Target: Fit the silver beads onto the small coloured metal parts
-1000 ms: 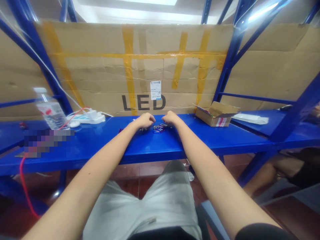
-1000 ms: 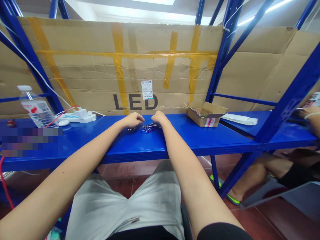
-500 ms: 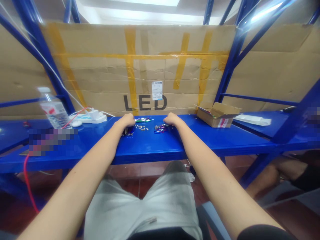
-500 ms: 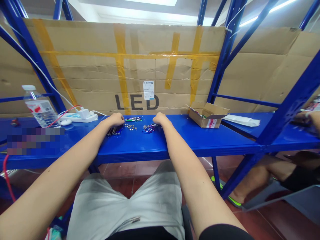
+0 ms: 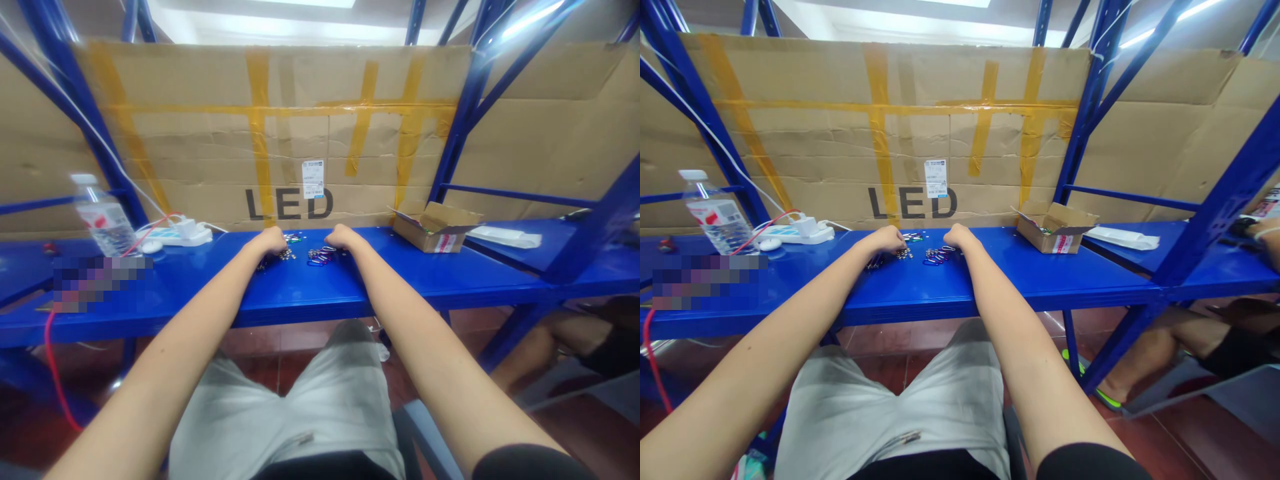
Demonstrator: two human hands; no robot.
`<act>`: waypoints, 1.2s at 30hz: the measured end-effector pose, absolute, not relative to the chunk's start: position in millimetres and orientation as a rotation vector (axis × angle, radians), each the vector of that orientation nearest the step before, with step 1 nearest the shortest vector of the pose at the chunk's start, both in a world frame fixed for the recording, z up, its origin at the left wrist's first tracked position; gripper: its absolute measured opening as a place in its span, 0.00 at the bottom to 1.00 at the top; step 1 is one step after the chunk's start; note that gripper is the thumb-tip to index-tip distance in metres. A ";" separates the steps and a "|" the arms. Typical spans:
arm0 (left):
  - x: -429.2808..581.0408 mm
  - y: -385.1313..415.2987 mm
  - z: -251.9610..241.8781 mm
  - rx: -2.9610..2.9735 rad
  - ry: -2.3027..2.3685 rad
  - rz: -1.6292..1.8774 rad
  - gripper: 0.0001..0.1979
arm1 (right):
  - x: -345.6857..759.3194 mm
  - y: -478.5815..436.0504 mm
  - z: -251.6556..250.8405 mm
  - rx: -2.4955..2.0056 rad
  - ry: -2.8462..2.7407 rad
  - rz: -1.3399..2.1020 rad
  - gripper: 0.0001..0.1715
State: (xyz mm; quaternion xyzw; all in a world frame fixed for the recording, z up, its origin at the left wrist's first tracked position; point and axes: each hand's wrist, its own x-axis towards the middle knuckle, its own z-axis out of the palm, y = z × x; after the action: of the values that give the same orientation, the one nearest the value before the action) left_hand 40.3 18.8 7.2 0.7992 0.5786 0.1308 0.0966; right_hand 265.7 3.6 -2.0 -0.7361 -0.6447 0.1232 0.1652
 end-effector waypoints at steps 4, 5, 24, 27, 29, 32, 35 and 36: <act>46.2 10.9 10.3 2.302 1.755 0.319 0.05 | 265.4 3.1 -1.4 -2.097 -1.835 0.353 0.20; 47.0 9.2 10.2 2.298 1.742 0.325 0.05 | 265.4 2.7 -1.2 -2.096 -1.833 0.359 0.20; 41.5 22.3 3.0 2.336 1.665 0.666 0.13 | 264.1 0.4 -0.6 -2.090 -1.835 0.338 0.21; 28.8 35.0 -3.5 2.432 1.782 0.689 0.18 | 263.3 -0.5 0.2 -2.095 -1.842 0.338 0.21; 21.4 42.6 -8.7 2.490 1.745 0.603 0.21 | 262.8 -1.3 1.0 -2.097 -1.842 0.338 0.22; 15.7 49.9 -14.4 2.542 1.718 0.451 0.22 | 262.2 -2.9 2.1 -2.090 -1.840 0.349 0.23; 15.1 52.9 -16.5 2.564 1.701 0.427 0.18 | 262.0 -4.2 2.6 -2.082 -1.835 0.379 0.23; 15.3 53.3 -16.8 2.563 1.695 0.444 0.16 | 262.0 -4.5 2.5 -2.081 -1.835 0.380 0.23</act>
State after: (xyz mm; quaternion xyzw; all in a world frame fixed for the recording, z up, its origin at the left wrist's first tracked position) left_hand 15.3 53.3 -16.8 0.8254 0.5459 0.1428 0.0185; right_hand 262.0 -4.5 2.5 -0.7322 -0.6459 0.1337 0.1699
